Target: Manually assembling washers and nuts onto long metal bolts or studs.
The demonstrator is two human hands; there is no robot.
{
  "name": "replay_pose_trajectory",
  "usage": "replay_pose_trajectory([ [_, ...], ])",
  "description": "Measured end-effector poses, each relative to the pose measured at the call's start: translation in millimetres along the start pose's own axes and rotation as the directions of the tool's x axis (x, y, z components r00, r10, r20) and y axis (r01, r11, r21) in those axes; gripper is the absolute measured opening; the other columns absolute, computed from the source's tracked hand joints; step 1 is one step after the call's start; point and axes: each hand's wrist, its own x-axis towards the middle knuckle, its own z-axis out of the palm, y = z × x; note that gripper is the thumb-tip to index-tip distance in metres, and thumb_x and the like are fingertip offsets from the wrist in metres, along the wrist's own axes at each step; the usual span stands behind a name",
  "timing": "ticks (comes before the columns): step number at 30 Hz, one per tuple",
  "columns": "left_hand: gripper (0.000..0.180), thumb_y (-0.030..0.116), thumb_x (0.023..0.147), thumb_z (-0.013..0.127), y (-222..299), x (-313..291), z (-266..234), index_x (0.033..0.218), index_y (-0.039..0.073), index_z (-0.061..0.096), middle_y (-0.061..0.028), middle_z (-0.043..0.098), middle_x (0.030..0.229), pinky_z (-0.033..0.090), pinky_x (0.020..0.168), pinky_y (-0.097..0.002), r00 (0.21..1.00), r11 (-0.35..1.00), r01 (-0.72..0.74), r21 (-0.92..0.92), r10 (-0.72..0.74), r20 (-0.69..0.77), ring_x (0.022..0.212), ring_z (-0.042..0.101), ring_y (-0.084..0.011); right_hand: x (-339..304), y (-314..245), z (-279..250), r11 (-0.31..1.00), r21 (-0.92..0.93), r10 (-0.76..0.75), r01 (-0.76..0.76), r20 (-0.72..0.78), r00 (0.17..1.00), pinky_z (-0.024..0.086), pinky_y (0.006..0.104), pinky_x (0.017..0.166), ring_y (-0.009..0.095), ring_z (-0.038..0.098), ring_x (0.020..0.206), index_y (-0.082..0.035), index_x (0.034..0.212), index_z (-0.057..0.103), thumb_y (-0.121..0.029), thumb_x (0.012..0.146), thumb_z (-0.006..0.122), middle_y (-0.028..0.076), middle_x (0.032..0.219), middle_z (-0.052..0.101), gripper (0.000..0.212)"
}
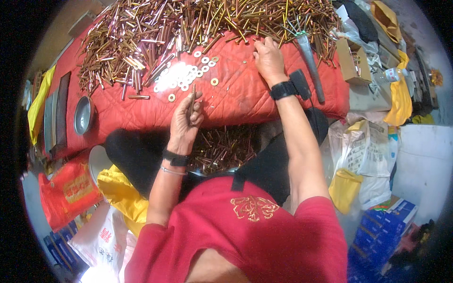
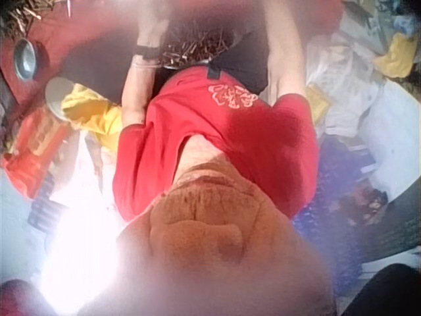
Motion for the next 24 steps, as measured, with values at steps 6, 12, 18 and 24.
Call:
replay_pose_trajectory([
  [6, 0.022, 0.016, 0.09, 0.06, 0, -17, 29, 0.107, 0.003, 0.061, 0.0012, 0.052, 0.067, 0.025, 0.042, -0.0174, 0.999, 0.963, -0.048, 0.265, 0.048, 0.009, 0.048, 0.036, -0.003, -39, -78, -45, 0.476, 0.78, 0.143, -0.407, 0.388, 0.91, 0.047, 0.0259, 0.075, 0.011, 0.058, 0.083, -0.003, 0.099, 0.066, -0.003, 0.085, 0.054, 0.004, 0.093, 0.062, 0.018],
  [12, 0.019, 0.014, 0.088, 0.062, -3, -31, 36, 0.103, 0.003, 0.064, 0.0014, 0.053, 0.068, 0.024, 0.042, -0.0169, 0.998, 0.932, -0.061, 0.358, 0.046, 0.051, 0.05, 0.038, -0.0023, -66, -116, -61, 0.145, 0.886, 0.144, -0.44, 0.421, 0.895, 0.048, 0.0218, 0.075, 0.008, 0.059, 0.082, -0.001, 0.1, 0.065, 0.002, 0.09, 0.053, 0.001, 0.091, 0.062, 0.016],
  [18, 0.017, 0.016, 0.087, 0.064, -5, -39, 39, 0.099, 0.005, 0.066, 0.0041, 0.052, 0.066, 0.022, 0.042, -0.0165, 0.996, 0.926, -0.073, 0.37, 0.05, 0.072, 0.049, 0.038, -0.0006, -75, -118, -68, 0.09, 0.879, 0.162, -0.469, 0.452, 0.877, 0.049, 0.0226, 0.078, 0.008, 0.059, 0.085, -0.001, 0.098, 0.063, 0.001, 0.087, 0.06, 0.001, 0.091, 0.063, 0.011],
  [24, 0.015, 0.014, 0.088, 0.062, 2, -44, 40, 0.098, 0.004, 0.064, 0.0037, 0.051, 0.065, 0.023, 0.041, -0.0168, 0.99, 0.917, -0.085, 0.389, 0.034, 0.135, 0.048, 0.037, -0.0014, -74, -122, -78, 0.047, 0.889, 0.119, -0.455, 0.447, 0.887, 0.048, 0.0245, 0.081, 0.01, 0.06, 0.087, -0.001, 0.098, 0.063, 0.002, 0.088, 0.058, 0.003, 0.092, 0.064, 0.012],
])
